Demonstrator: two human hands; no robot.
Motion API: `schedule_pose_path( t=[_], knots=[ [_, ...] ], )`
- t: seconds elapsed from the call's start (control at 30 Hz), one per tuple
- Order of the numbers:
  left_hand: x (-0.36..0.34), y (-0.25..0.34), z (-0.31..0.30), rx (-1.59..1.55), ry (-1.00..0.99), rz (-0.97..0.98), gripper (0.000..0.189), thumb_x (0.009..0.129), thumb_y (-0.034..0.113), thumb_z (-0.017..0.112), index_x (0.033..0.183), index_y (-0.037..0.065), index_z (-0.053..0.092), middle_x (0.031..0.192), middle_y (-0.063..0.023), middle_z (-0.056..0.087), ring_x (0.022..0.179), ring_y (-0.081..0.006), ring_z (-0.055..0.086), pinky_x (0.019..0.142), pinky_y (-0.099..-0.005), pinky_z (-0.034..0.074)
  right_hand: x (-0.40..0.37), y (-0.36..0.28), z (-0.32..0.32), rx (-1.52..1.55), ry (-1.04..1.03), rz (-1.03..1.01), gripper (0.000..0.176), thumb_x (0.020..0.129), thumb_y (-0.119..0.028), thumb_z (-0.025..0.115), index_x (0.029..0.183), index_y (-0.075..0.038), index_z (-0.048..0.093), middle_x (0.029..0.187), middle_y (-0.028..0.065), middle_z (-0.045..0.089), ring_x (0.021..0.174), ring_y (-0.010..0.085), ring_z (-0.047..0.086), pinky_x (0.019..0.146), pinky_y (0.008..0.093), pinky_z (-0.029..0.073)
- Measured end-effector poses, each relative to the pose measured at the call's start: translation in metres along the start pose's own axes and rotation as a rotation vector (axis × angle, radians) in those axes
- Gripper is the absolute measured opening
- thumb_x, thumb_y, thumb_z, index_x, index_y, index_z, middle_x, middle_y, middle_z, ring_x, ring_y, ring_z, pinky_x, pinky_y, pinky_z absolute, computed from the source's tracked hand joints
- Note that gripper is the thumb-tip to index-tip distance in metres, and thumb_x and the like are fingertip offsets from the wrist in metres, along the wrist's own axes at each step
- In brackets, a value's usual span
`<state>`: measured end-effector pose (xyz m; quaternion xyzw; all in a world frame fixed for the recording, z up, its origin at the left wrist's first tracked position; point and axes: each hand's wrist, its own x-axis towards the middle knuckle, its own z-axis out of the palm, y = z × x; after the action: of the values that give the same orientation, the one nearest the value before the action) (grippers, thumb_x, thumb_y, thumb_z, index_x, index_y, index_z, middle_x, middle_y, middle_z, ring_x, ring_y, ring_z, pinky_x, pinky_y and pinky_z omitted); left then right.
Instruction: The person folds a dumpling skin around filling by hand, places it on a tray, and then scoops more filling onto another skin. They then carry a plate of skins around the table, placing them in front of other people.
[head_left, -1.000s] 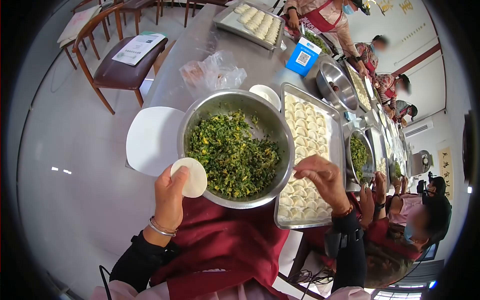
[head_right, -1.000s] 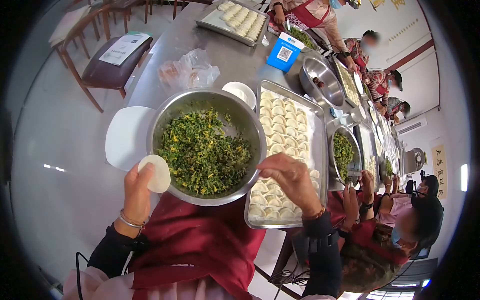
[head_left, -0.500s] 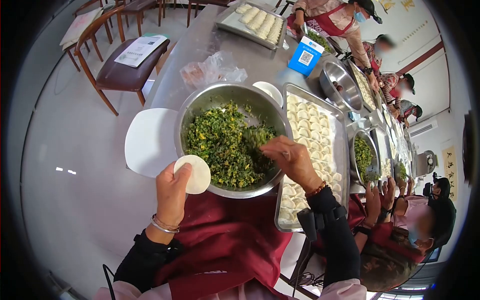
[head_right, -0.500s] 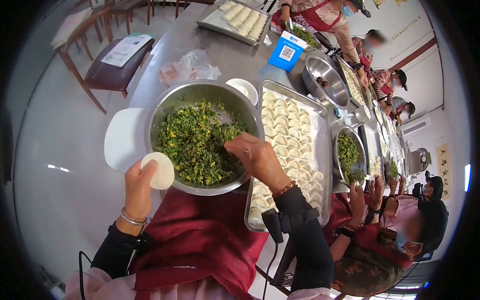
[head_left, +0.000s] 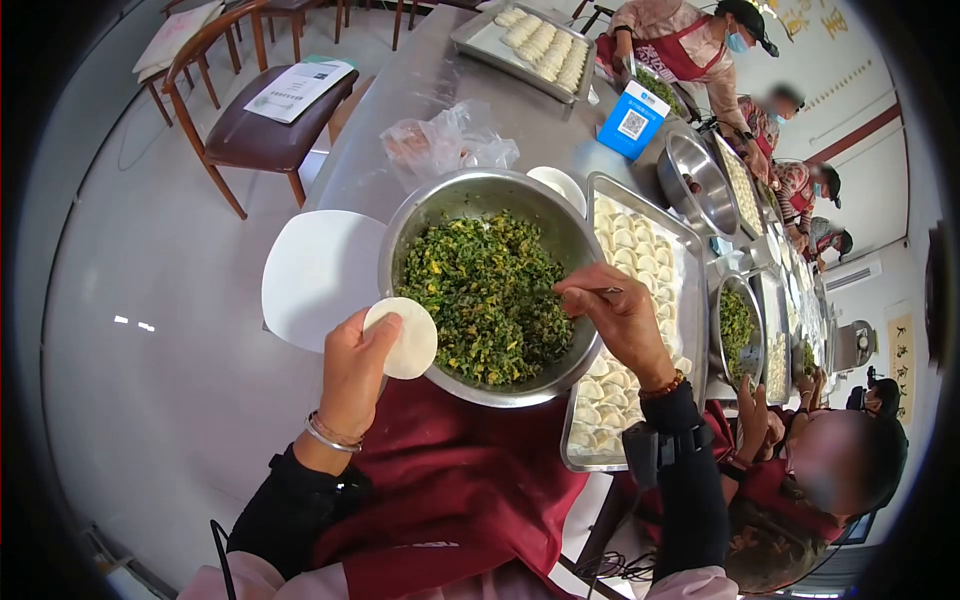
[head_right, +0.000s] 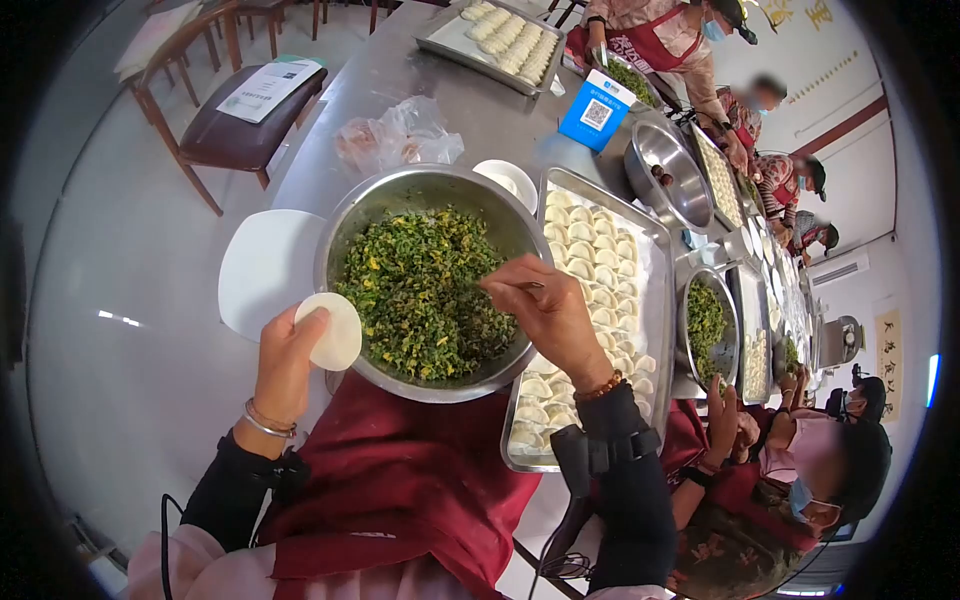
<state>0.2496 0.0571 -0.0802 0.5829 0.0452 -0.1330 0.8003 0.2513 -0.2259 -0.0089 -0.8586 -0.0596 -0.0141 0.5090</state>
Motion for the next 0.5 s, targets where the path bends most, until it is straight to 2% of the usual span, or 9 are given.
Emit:
schedule_pose_path(
  t=[0.03, 0.1, 0.13, 0.2, 0.23, 0.3, 0.37, 0.43, 0.5],
  knots=[
    [0.000, -0.001, 0.000, -0.001, 0.003, 0.003, 0.029, 0.093, 0.016, 0.055, 0.110, -0.006, 0.059, 0.097, -0.0073, 0.065, 0.083, -0.0113, 0.063, 0.073, -0.0253, 0.051, 0.008, -0.005, 0.007, -0.001, -0.003, -0.004, 0.011, 0.083, 0.001, 0.064, 0.092, -0.002, 0.069, 0.087, 0.0108, 0.063, 0.072, 0.0208, 0.062, 0.067, 0.0303, 0.051],
    [0.000, -0.001, 0.000, -0.001, 0.009, -0.003, 0.028, 0.092, 0.016, 0.055, 0.109, -0.006, 0.059, 0.095, -0.0068, 0.065, 0.083, -0.0110, 0.063, 0.073, -0.0249, 0.050, 0.022, -0.016, 0.026, -0.284, -0.092, -0.481, 0.010, 0.082, -0.002, 0.065, 0.092, -0.001, 0.068, 0.088, 0.0109, 0.063, 0.075, 0.0243, 0.063, 0.068, 0.0314, 0.051],
    [0.000, 0.001, 0.001, 0.001, 0.005, 0.004, 0.028, 0.092, 0.016, 0.055, 0.109, -0.006, 0.059, 0.095, -0.0068, 0.065, 0.083, -0.0110, 0.063, 0.073, -0.0249, 0.050, 0.027, -0.019, 0.035, -0.287, -0.086, -0.486, 0.010, 0.082, -0.002, 0.065, 0.092, -0.001, 0.068, 0.088, 0.0109, 0.063, 0.075, 0.0243, 0.063, 0.068, 0.0314, 0.051],
    [-0.001, 0.002, 0.004, -0.030, 0.037, 0.005, 0.024, 0.092, 0.014, 0.057, 0.102, -0.007, 0.063, 0.090, -0.0058, 0.066, 0.078, -0.0089, 0.061, 0.070, -0.0248, 0.050, 0.034, -0.022, 0.049, -0.287, -0.303, -0.493, 0.012, 0.081, -0.006, 0.065, 0.092, -0.001, 0.068, 0.088, 0.0115, 0.063, 0.078, 0.0278, 0.063, 0.070, 0.0335, 0.051],
    [-0.002, 0.001, 0.005, -0.028, 0.037, 0.004, 0.024, 0.092, 0.014, 0.057, 0.102, -0.007, 0.063, 0.090, -0.0058, 0.066, 0.078, -0.0089, 0.061, 0.070, -0.0248, 0.050, 0.032, -0.015, 0.046, -0.285, -0.301, -0.492, 0.012, 0.081, -0.006, 0.065, 0.092, -0.001, 0.068, 0.088, 0.0115, 0.063, 0.078, 0.0278, 0.063, 0.070, 0.0335, 0.051],
    [0.000, -0.001, 0.004, 0.011, 0.069, 0.024, 0.024, 0.092, 0.015, 0.058, 0.102, -0.006, 0.063, 0.088, -0.0048, 0.066, 0.077, -0.0082, 0.060, 0.070, -0.0246, 0.049, 0.021, 0.008, 0.027, -0.437, -0.360, -0.357, 0.014, 0.081, -0.009, 0.065, 0.092, -0.001, 0.069, 0.087, 0.0116, 0.063, 0.080, 0.0290, 0.063, 0.070, 0.0349, 0.051],
    [0.001, -0.005, 0.003, 0.016, 0.073, 0.042, 0.024, 0.091, 0.015, 0.058, 0.101, -0.006, 0.064, 0.088, -0.0045, 0.066, 0.077, -0.0080, 0.060, 0.069, -0.0246, 0.049, 0.012, 0.012, 0.005, -0.453, -0.331, -0.326, 0.013, 0.081, -0.008, 0.066, 0.092, -0.001, 0.069, 0.086, 0.0106, 0.063, 0.079, 0.0277, 0.063, 0.069, 0.0344, 0.051],
    [0.001, -0.006, 0.001, 0.043, 0.064, 0.040, 0.025, 0.091, 0.016, 0.058, 0.101, -0.006, 0.064, 0.087, -0.0042, 0.066, 0.077, -0.0078, 0.060, 0.069, -0.0246, 0.049, 0.003, 0.002, -0.007, -0.419, -0.271, -0.172, 0.013, 0.081, -0.007, 0.067, 0.092, -0.001, 0.069, 0.086, 0.0099, 0.063, 0.078, 0.0265, 0.064, 0.069, 0.0345, 0.051],
    [0.002, -0.006, 0.001, 0.069, 0.057, 0.051, 0.025, 0.091, 0.016, 0.059, 0.100, -0.006, 0.064, 0.086, -0.0041, 0.066, 0.076, -0.0080, 0.059, 0.069, -0.0246, 0.049, 0.008, -0.007, -0.008, -0.396, -0.240, -0.150, 0.013, 0.081, -0.006, 0.067, 0.093, -0.001, 0.069, 0.086, 0.0095, 0.064, 0.078, 0.0255, 0.064, 0.070, 0.0349, 0.051]
  ],
)
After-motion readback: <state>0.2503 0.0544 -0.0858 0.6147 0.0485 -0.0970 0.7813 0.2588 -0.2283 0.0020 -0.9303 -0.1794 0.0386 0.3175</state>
